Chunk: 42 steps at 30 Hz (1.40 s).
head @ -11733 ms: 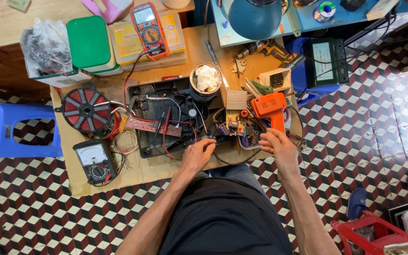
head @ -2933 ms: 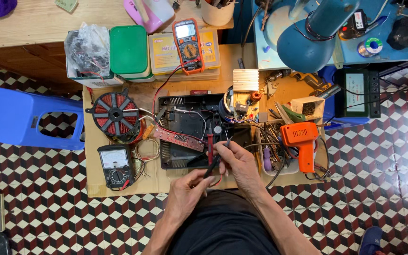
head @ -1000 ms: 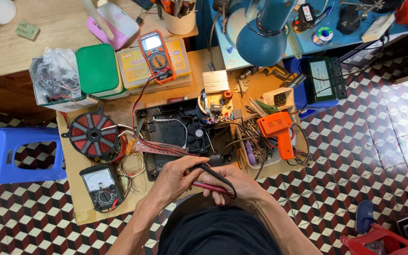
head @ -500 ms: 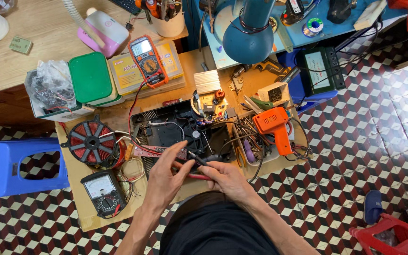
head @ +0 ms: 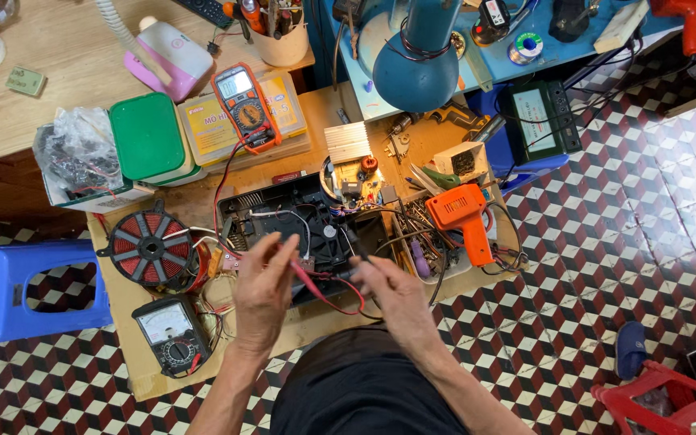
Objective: The person tests a circuit board with a multimeter, then uses a heat gun to apply heat to specific components. They flip the board and inspect it under a magnifying glass.
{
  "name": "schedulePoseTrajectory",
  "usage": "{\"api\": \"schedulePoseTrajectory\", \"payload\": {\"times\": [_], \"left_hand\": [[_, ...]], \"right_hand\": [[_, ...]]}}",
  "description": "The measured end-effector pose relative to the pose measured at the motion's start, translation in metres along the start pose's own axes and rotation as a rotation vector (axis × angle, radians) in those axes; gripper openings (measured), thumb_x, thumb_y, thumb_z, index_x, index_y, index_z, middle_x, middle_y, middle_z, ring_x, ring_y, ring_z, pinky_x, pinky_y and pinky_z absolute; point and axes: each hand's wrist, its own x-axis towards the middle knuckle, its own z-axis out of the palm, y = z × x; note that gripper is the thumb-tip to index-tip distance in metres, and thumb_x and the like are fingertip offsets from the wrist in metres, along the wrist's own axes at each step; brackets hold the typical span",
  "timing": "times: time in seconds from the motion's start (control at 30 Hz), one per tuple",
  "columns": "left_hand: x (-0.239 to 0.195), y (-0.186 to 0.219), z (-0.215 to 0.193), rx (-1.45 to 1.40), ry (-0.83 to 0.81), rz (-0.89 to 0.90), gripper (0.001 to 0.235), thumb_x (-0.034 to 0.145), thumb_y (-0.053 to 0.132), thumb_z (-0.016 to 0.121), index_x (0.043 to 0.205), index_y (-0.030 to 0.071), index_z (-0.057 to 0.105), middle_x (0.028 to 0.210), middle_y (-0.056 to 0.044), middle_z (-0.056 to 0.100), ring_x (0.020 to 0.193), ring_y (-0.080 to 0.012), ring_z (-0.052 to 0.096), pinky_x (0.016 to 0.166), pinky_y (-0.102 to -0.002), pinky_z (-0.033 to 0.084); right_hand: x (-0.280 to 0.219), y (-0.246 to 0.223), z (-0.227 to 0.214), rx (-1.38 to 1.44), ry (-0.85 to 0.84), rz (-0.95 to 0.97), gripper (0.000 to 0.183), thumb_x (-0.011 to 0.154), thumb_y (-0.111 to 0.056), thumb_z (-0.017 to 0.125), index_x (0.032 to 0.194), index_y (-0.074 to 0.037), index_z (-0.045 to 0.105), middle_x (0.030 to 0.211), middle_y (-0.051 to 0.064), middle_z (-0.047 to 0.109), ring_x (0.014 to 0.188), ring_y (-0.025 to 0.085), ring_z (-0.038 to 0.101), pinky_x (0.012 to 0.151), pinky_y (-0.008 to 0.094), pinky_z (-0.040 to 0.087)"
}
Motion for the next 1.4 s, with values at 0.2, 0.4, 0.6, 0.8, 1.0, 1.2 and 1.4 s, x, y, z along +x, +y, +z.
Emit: {"api": "schedulePoseTrajectory", "payload": {"times": [0.2, 0.4, 0.6, 0.8, 1.0, 1.2, 1.4], "left_hand": [[0.0, -0.032, -0.011, -0.561, 0.503, -0.55, 0.027, 0.108, 0.007, 0.064, 0.134, 0.001, 0.065, 0.128, -0.008, 0.063, 0.109, -0.0174, 0.069, 0.099, -0.029, 0.058], [0.016, -0.057, -0.012, -1.62, 0.707, -0.812, 0.031, 0.103, 0.012, 0.066, 0.132, 0.002, 0.06, 0.113, -0.01, 0.069, 0.1, -0.0173, 0.072, 0.089, -0.027, 0.058], [0.016, -0.036, 0.039, -1.433, 0.304, -0.858, 0.032, 0.097, 0.017, 0.069, 0.123, 0.0, 0.062, 0.11, -0.01, 0.072, 0.094, -0.0166, 0.072, 0.086, -0.029, 0.061], [0.031, -0.04, 0.108, -1.403, 0.169, -0.916, 0.034, 0.099, 0.024, 0.068, 0.121, -0.001, 0.063, 0.11, -0.013, 0.073, 0.092, -0.0154, 0.071, 0.081, -0.028, 0.061], [0.052, -0.044, 0.141, -1.213, 0.102, -0.844, 0.035, 0.106, 0.03, 0.058, 0.123, -0.001, 0.057, 0.11, -0.015, 0.073, 0.087, -0.0136, 0.068, 0.071, -0.025, 0.057], [0.07, -0.043, 0.135, -0.923, -0.014, -0.872, 0.037, 0.105, 0.033, 0.05, 0.124, 0.002, 0.054, 0.107, -0.016, 0.076, 0.084, -0.0131, 0.072, 0.06, -0.024, 0.057], [0.082, -0.041, 0.133, -0.871, -0.065, -0.904, 0.033, 0.106, 0.029, 0.051, 0.123, 0.001, 0.056, 0.108, -0.015, 0.077, 0.085, -0.0122, 0.072, 0.059, -0.023, 0.057]], "right_hand": [[-0.013, -0.01, -0.055, 0.087, 0.353, -0.161, 0.057, 0.105, -0.018, 0.05, 0.16, -0.01, 0.039, 0.101, 0.013, 0.074, 0.061, 0.014, 0.06, 0.056, 0.027, 0.054], [-0.026, -0.03, -0.072, 0.208, 0.4, -0.428, 0.035, 0.105, -0.01, 0.045, 0.135, 0.005, 0.055, 0.122, 0.014, 0.071, 0.108, 0.02, 0.074, 0.096, 0.029, 0.061], [-0.006, -0.024, -0.067, -0.657, 0.616, -0.745, 0.028, 0.106, -0.003, 0.068, 0.13, 0.003, 0.055, 0.122, 0.015, 0.067, 0.111, 0.025, 0.07, 0.096, 0.035, 0.059], [0.038, -0.01, -0.055, -0.542, 0.505, -0.652, 0.023, 0.107, -0.007, 0.067, 0.13, -0.003, 0.065, 0.107, 0.012, 0.066, 0.095, 0.019, 0.066, 0.086, 0.03, 0.056], [0.095, -0.003, -0.037, 0.07, 0.308, -0.393, 0.023, 0.109, -0.016, 0.058, 0.124, 0.002, 0.062, 0.115, 0.011, 0.068, 0.107, 0.017, 0.071, 0.099, 0.029, 0.06], [0.131, 0.004, -0.035, 0.149, 0.23, -0.185, 0.021, 0.102, -0.007, 0.059, 0.12, 0.004, 0.06, 0.113, 0.012, 0.072, 0.108, 0.016, 0.071, 0.099, 0.028, 0.057], [0.15, 0.011, -0.041, 0.075, 0.2, -0.12, 0.018, 0.103, -0.007, 0.062, 0.119, 0.001, 0.063, 0.107, 0.008, 0.069, 0.096, 0.01, 0.065, 0.086, 0.023, 0.054]]}}
